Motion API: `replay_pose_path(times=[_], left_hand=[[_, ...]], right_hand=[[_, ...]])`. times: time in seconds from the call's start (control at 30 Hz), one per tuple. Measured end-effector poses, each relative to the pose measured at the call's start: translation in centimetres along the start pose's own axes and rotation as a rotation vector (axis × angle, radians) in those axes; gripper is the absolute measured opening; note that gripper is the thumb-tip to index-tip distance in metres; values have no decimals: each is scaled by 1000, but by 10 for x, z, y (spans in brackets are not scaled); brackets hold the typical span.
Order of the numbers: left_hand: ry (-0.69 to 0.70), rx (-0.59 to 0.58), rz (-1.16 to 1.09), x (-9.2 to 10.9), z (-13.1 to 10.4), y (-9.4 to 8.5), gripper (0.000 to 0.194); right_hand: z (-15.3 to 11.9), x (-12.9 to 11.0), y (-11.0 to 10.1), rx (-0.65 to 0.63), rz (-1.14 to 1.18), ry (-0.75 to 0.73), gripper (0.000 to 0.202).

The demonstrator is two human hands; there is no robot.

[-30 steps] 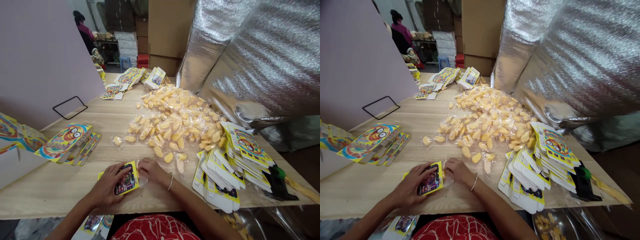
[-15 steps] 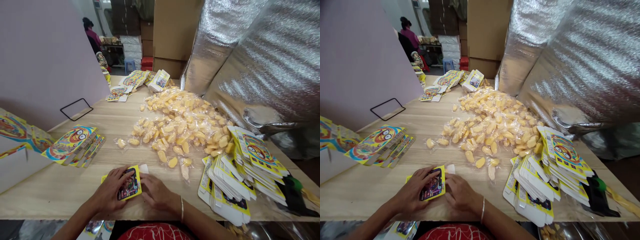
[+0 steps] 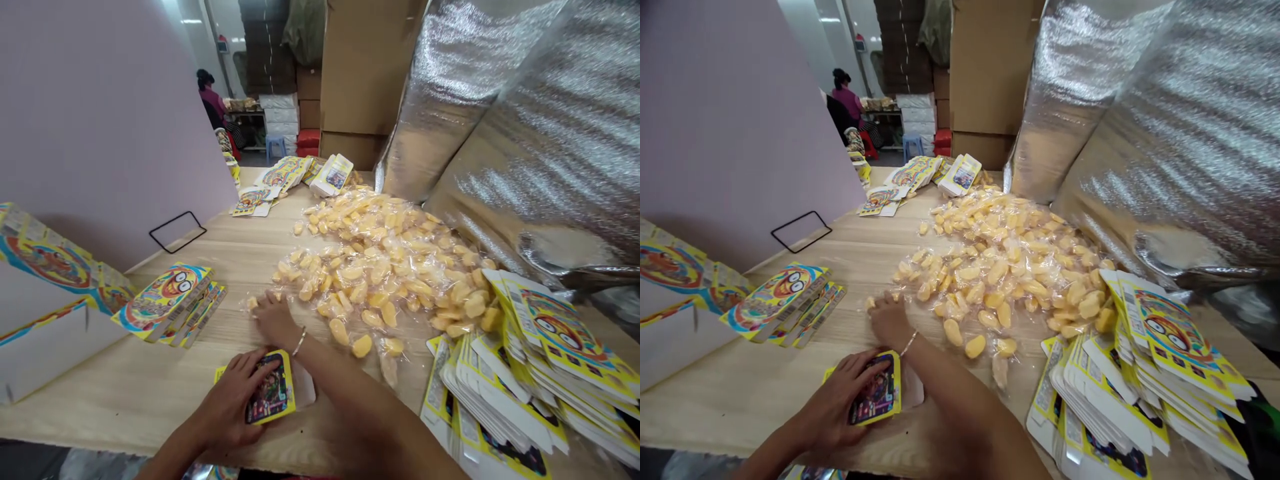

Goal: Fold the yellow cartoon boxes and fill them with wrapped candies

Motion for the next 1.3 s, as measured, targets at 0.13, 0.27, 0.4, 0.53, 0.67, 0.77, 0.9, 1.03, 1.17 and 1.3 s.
replay_pose_path(times=[0.13, 0.27, 0.4, 0.53, 0.67, 0.77, 0.9, 1.03, 1.17, 1.3], left_hand=[[-7, 16, 7, -13, -11, -4, 93], [-16, 40, 11, -21, -14, -6, 86], [-2, 47, 26, -19, -11, -6, 84], [25, 42, 38, -19, -12, -4, 87], [41, 37, 33, -22, -13, -3, 88], [39, 33, 36, -22, -11, -3, 90], [21, 37, 52, -22, -9, -4, 89], [11, 29, 46, -21, -10, -5, 88], [-2, 26, 40, -20, -10, -7, 88], [4, 26, 28, -17, -10, -9, 89]], right_hand=[[-78, 13, -25, 97, -20, -66, 18], [-146, 5, -41, 144, 57, -109, 21], [-161, -34, -28, -10, 263, -263, 19], [-148, -50, -14, -15, 463, -171, 10], [-134, -37, -20, 114, 600, -51, 45], [-113, -4, -37, 213, 363, 104, 44], [-85, 33, -41, 104, 23, 300, 22], [-108, 22, -41, 72, 106, 137, 11], [-150, -13, -43, 6, 319, -202, 18], [-137, -28, -33, -53, 323, -292, 19]])
Point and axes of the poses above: each hand's wrist, its own z-axis towards the middle knuckle, its own y-axis out of the palm, x = y × z, the point moved 8 cm from there along z, towards the middle knuckle, and after that the axes turned 11 degrees about -y, right-handed, at the moved point
